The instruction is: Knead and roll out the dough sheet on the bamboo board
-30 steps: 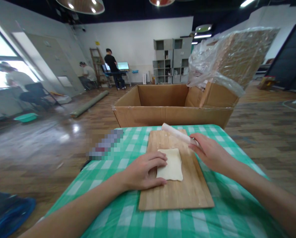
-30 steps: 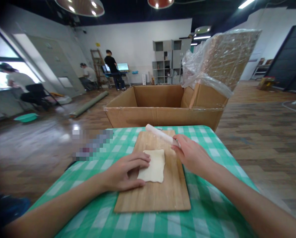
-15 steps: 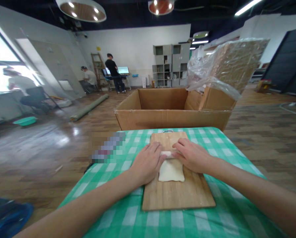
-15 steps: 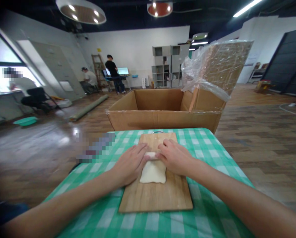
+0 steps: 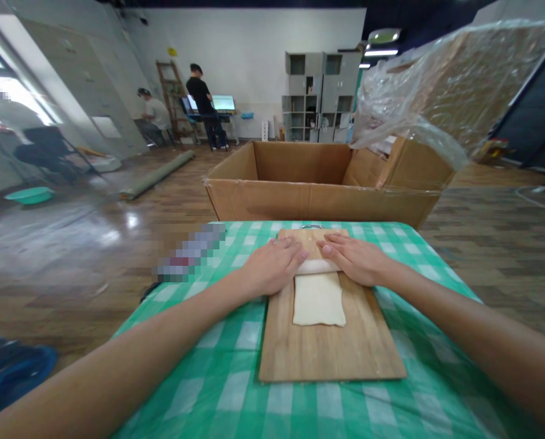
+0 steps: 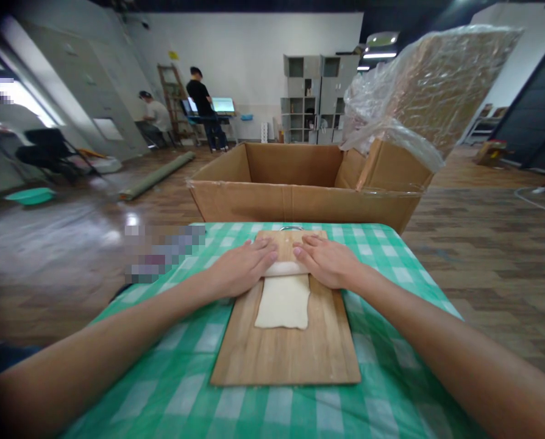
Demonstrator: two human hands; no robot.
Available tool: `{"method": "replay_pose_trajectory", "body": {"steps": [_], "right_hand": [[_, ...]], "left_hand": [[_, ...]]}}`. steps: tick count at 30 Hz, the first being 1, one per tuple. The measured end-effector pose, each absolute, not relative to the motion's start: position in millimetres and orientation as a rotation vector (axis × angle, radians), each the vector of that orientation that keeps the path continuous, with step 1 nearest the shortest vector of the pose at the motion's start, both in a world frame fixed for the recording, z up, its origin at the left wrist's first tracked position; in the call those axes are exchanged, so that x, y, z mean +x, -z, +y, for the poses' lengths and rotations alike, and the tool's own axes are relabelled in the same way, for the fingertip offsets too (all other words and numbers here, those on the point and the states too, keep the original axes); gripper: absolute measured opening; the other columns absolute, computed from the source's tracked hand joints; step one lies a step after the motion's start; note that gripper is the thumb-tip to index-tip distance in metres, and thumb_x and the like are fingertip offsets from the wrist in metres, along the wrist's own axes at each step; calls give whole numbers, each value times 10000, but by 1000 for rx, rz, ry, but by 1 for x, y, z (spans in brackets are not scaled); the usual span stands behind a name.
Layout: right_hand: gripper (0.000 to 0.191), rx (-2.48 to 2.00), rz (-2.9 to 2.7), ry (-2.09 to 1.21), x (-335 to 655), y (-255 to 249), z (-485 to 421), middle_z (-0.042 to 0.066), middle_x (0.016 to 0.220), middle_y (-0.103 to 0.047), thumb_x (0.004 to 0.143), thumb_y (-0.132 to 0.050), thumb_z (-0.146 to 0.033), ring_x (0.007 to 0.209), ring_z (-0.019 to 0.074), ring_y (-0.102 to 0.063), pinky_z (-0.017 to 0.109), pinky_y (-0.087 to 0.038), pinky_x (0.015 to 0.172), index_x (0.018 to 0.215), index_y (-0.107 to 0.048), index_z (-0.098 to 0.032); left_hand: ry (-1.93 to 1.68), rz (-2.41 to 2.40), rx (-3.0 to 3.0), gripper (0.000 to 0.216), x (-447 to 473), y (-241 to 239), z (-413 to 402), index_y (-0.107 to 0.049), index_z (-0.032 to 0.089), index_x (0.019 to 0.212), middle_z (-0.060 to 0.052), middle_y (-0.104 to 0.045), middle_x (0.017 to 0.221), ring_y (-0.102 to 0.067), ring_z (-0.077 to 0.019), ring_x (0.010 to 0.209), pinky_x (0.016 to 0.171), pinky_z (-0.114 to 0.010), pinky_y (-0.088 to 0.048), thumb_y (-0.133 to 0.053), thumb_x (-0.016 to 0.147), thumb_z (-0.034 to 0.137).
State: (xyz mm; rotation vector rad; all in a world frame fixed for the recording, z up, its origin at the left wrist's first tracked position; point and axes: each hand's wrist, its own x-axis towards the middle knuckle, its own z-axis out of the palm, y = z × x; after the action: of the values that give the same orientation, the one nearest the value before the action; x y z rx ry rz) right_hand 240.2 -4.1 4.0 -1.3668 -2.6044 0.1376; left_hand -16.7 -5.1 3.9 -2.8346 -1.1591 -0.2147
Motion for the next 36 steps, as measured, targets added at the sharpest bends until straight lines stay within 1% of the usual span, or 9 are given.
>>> {"method": "replay_pose_trajectory", "body": {"steps": [4,7,12,16,23,27,29,33,36], "right_hand": [[695,-1419,-2577,-85,237,-4,-6,157,1546,-544,1102,-147,-529,1483,307,-442,519,-345,1223,1461,-600,-143],[635,-1414,-2541,55,234,0,-26,164,1531,-559,1106,-200,-473,1485,313,-437,541,-331,1230,1469,-582,-118],[641,-1421,-2469,144,235,9,-77,192,1610,-443,1094,-282,-495,1523,326,-370,560,-338,1228,1556,-462,-88],[658,-1435,-2490,123,236,9,-85,176,1631,-414,1099,-248,-503,1541,315,-332,539,-315,1244,1578,-427,-88],[677,-1533,-2458,127,232,3,-22,182,1609,-456,1095,-210,-548,1535,344,-340,554,-304,1231,1495,-542,-115],[679,-1459,-2581,71,235,2,7,184,1525,-559,1101,-172,-536,1469,346,-450,557,-337,1203,1432,-598,-122],[634,-1407,-2642,43,238,4,17,176,1497,-588,1106,-201,-505,1437,351,-487,555,-359,1182,1415,-608,-128],[507,-1323,-2695,53,244,12,31,142,1502,-590,1106,-296,-429,1418,336,-503,538,-351,1184,1408,-609,-169],[503,-1257,-2768,132,246,14,36,153,1523,-566,1109,-276,-392,1417,338,-498,538,-351,1181,1404,-608,-156]], "left_hand": [[224,-1193,-2854,472,-15,-3,-3,-649,160,1241,-155,-653,1397,-566,-271,1362,1152,-459,-398,-238,1109,351],[317,-1266,-2789,510,-14,-3,-20,-627,109,1288,-201,-625,1424,-530,-314,1405,1189,-509,-356,-245,1104,392],[397,-1315,-2698,598,-17,-2,-65,-498,109,1482,-206,-520,1549,-449,-343,1475,1233,-559,-286,-342,1067,509],[414,-1340,-2696,636,-15,-1,-67,-475,95,1504,-221,-497,1564,-431,-358,1486,1232,-573,-276,-333,1064,531],[401,-1268,-2756,548,-9,3,4,-591,123,1348,-207,-575,1469,-460,-345,1447,1169,-560,-353,-229,1105,455],[263,-1162,-2829,495,-11,7,34,-613,132,1277,-184,-648,1300,-570,-309,1286,1112,-516,-409,-222,1114,387],[167,-1102,-2834,442,-12,8,42,-614,141,1255,-164,-663,1240,-584,-290,1218,1101,-497,-416,-244,1112,336],[32,-990,-2818,401,-12,7,50,-616,130,1242,-176,-651,1234,-566,-295,1180,1093,-489,-414,-270,1101,275],[-31,-966,-2799,426,-11,5,52,-613,103,1253,-206,-639,1257,-564,-308,1173,1091,-496,-406,-249,1102,264]]}}
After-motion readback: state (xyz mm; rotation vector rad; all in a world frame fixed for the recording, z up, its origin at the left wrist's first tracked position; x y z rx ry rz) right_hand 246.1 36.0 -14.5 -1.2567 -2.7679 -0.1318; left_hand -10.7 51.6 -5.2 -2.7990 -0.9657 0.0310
